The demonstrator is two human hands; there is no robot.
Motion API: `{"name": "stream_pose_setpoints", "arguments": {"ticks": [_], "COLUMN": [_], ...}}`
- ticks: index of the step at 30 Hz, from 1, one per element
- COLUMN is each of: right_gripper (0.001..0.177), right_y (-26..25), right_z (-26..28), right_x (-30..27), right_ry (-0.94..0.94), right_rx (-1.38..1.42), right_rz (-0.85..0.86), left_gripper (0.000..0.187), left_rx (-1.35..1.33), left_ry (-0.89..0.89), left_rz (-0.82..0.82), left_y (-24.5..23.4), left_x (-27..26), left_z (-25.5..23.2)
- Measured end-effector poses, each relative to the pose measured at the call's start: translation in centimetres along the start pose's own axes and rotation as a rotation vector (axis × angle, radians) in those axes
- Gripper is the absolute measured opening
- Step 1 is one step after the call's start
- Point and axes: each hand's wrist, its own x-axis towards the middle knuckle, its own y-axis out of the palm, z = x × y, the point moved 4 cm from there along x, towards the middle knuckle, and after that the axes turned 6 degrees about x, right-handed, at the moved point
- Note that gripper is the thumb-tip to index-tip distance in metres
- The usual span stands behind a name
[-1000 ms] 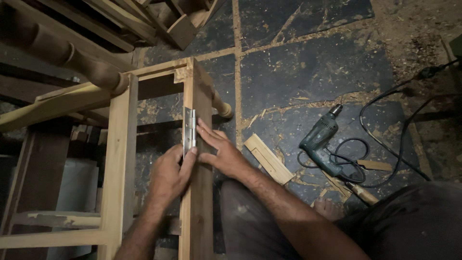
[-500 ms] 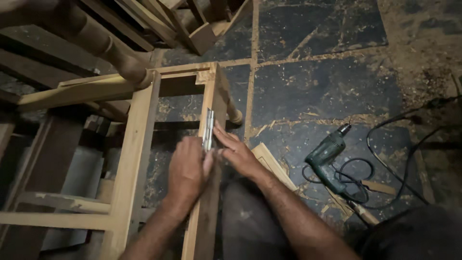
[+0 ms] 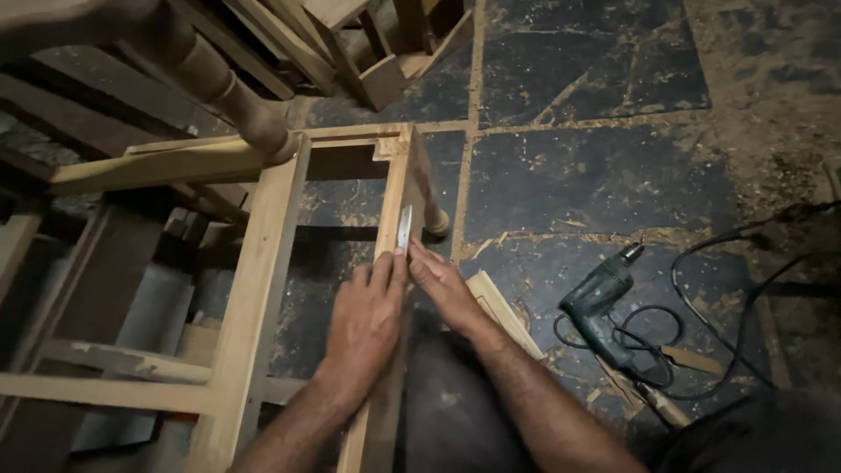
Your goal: The person aligns a metal hinge against a wooden frame and fits small wooden blocks into a pre-cut slot in the frame by hand.
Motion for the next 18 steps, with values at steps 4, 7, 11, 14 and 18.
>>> {"name": "stream_pose_setpoints", "arguments": {"ticks": [4,7,11,14,18], "right_gripper": [0.058,0.054,0.052,0.049,0.044], "right_y": [0.2,0.2,0.2,0.6,1.1], "right_z": [1.2,2.0,1.8,1.5,1.3], "right_x": [0.2,0.3,0.5,0.4,-0.2], "right_ry": [-0.037,-0.016,0.121,0.107,0.272], "right_rx": [0.061,0.114,0.329,0.542,0.697], "right_rz": [-0.024,-0.063,-0.111,-0.132,-0.195], "left_gripper": [0.067,0.072,0.068,0.065,0.050], "left_rx": [-0.224,-0.322,-0.360,-0.322,-0.317], "left_ry": [-0.082,-0.142,-0.153,-0.092,-0.113], "left_rz": [-0.122,-0.089,-0.117,-0.203,-0.229], "left_y": [-0.5,-0.1,0.8,1.2,1.8], "left_x": [-0.1,-0.2,-0.7,-1.0,-1.0], "left_z": [0.4,0.9,0.8,1.0,1.0]}}
